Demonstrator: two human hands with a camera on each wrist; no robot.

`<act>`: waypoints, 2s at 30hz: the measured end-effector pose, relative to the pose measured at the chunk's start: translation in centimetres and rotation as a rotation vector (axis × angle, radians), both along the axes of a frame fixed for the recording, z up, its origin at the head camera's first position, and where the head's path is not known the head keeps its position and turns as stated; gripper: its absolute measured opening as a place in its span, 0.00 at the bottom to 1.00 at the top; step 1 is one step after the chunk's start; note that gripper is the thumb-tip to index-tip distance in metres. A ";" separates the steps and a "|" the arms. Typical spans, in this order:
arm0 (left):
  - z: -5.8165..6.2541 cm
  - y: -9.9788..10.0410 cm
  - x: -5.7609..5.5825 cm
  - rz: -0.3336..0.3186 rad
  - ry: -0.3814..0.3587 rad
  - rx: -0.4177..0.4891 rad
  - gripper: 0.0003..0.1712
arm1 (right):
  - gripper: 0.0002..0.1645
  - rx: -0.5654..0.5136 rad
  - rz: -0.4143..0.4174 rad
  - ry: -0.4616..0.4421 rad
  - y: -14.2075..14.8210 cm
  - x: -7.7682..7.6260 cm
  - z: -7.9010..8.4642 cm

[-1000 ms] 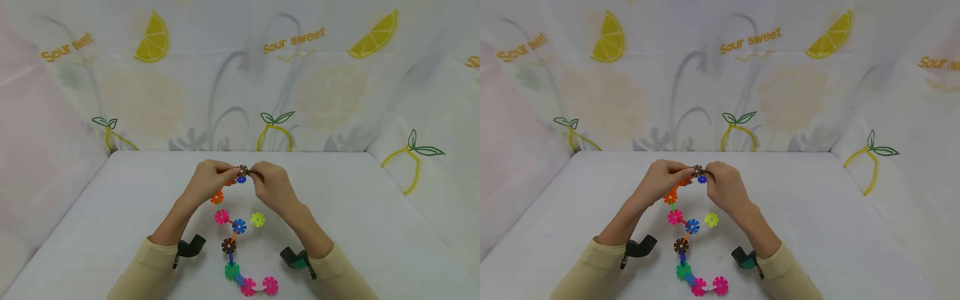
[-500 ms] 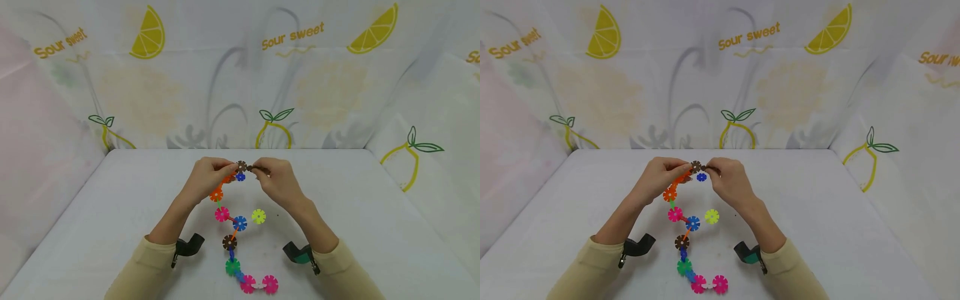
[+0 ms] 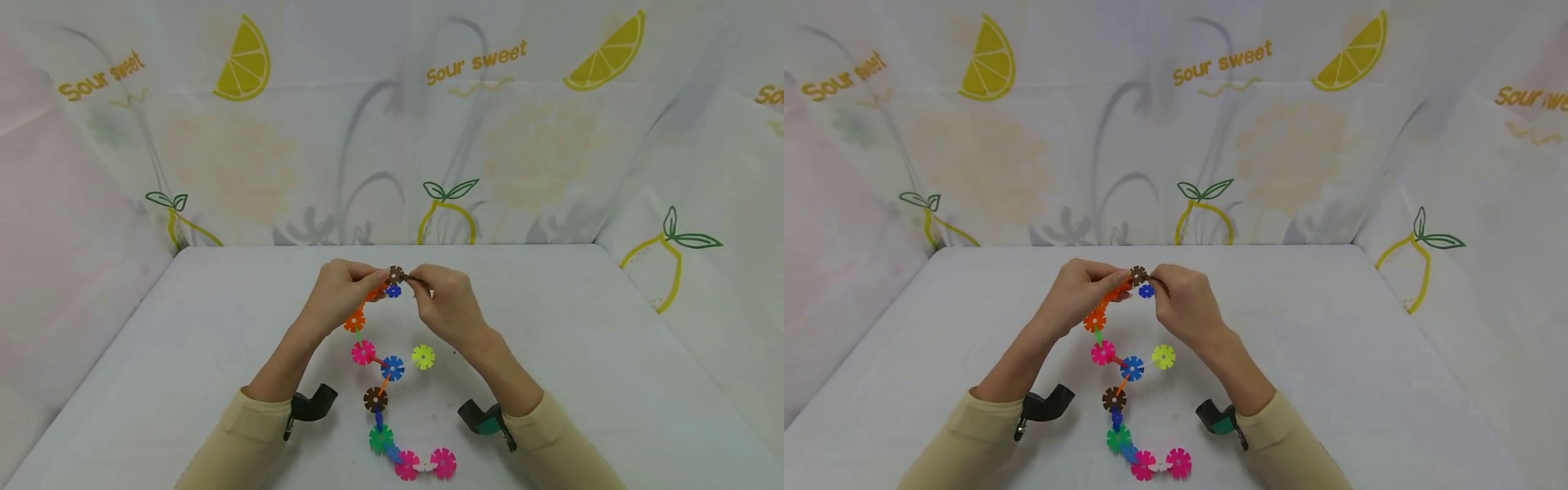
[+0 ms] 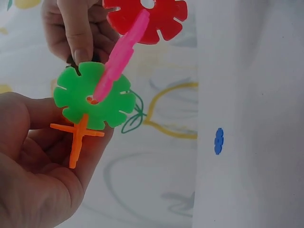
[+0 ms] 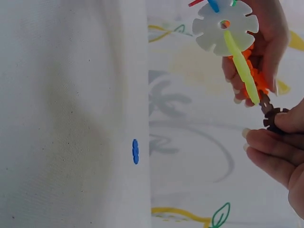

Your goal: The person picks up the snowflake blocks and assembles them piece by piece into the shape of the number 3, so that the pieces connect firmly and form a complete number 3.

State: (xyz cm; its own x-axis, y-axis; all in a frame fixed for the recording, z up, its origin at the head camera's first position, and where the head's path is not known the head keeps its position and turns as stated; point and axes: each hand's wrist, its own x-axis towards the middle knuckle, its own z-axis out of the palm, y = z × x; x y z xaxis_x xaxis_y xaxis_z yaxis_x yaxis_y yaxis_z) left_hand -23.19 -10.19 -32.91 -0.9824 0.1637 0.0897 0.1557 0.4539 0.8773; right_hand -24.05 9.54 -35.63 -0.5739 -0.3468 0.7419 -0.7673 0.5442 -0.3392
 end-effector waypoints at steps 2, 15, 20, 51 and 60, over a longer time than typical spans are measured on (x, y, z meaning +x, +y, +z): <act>-0.1 0.1 0.0 0.004 0.006 -0.005 0.14 | 0.05 0.003 -0.003 0.017 0.0 0.0 -0.1; -0.5 0.4 0.2 0.022 0.082 -0.024 0.12 | 0.05 0.001 0.006 0.066 -0.2 0.1 -0.4; -0.9 0.8 0.1 0.030 0.095 -0.008 0.12 | 0.04 -0.023 -0.009 0.076 -0.3 0.2 -0.6; -1.7 1.4 -0.2 0.027 0.139 -0.018 0.11 | 0.06 -0.009 -0.002 0.094 0.3 -0.3 -1.2; -1.6 1.2 -0.1 0.030 0.124 0.000 0.11 | 0.06 -0.050 0.014 0.120 0.1 -0.5 -1.7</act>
State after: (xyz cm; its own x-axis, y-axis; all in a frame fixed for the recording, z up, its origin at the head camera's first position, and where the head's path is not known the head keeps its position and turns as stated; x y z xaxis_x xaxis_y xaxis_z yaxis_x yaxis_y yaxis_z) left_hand -23.31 -9.03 -34.49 -0.9682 0.1344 0.2109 0.2495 0.4601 0.8521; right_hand -24.50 9.67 -37.32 -0.4754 -0.3147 0.8216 -0.8114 0.5177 -0.2712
